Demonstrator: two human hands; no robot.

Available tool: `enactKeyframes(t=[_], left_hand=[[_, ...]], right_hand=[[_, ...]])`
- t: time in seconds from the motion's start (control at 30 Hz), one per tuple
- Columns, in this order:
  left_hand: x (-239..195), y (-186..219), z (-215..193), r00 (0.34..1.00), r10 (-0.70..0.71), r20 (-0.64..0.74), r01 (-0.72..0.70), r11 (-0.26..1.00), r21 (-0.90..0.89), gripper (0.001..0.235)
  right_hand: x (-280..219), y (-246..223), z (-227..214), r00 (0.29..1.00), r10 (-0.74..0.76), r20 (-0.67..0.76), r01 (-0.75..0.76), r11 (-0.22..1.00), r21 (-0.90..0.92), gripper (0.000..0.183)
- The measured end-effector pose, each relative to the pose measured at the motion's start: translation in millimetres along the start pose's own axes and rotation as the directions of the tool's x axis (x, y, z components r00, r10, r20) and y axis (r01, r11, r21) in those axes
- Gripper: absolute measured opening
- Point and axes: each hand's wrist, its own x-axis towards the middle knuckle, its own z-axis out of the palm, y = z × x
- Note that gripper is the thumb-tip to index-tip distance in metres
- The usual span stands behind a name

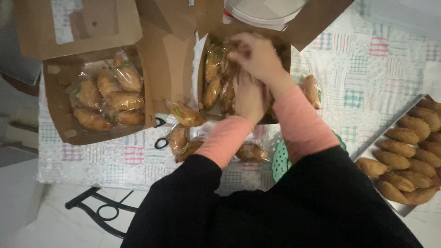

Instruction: The person places green beans into small pastries, then wraps each filled pastry in a clear plastic bag and places it into a cardboard box. The person repeats this process for several pastries, arranging the packaged items neatly in the box.

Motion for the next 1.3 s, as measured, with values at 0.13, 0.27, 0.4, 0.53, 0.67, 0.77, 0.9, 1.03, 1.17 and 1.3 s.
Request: enactKeyframes(t=[0.13, 0.27, 0.4, 0.53, 0.67, 0.77, 0.9, 1.03, 1.17, 1.3], left_hand=[[-16, 2, -23, 0.969, 0.086, 0.230, -0.112, 0.989, 0.101, 0.070], [-15, -11, -58, 0.964, -0.144, 0.221, 0.118, 0.985, 0.127, 0.035], [20, -42, -83, 0.992, -0.028, -0.125, 0.058, 0.967, 0.248, 0.048], [49, -62, -74, 0.990, -0.140, 0.014, 0.124, 0.918, 0.378, 0.075], [53, -71, -45, 0.988, -0.155, 0.013, 0.125, 0.840, 0.529, 0.050], [53, -72, -28, 0.959, -0.282, 0.022, 0.222, 0.798, 0.560, 0.037], [63, -77, -25, 0.928, -0.369, 0.060, 0.319, 0.865, 0.387, 0.052], [66, -88, -32, 0.975, -0.218, 0.045, 0.197, 0.938, 0.283, 0.064], [52, -91, -33, 0.972, -0.231, 0.038, 0.216, 0.948, 0.233, 0.056], [42, -91, -31, 0.828, -0.510, 0.231, 0.456, 0.854, 0.251, 0.057]], right_hand=[[15, -3, 26, 0.996, 0.017, 0.086, 0.001, 0.979, -0.206, 0.052], [12, 7, 28, 0.997, -0.046, 0.066, 0.059, 0.975, -0.212, 0.041], [5, 20, 24, 0.991, -0.079, 0.108, 0.098, 0.977, -0.188, 0.039], [5, 26, 23, 0.938, -0.289, 0.194, 0.338, 0.886, -0.316, 0.052], [-1, 33, 12, 0.937, -0.260, 0.233, 0.333, 0.866, -0.373, 0.040], [-6, 34, 9, 0.953, -0.176, 0.245, 0.262, 0.887, -0.380, 0.036], [-4, 29, 7, 0.944, -0.238, 0.229, 0.317, 0.850, -0.420, 0.036], [-17, 16, -4, 0.922, -0.354, 0.155, 0.386, 0.848, -0.364, 0.037], [-68, 13, -42, 0.988, -0.065, -0.139, 0.019, 0.951, -0.310, 0.025], [-134, 35, -66, 0.961, 0.198, -0.191, -0.275, 0.746, -0.607, 0.058]])
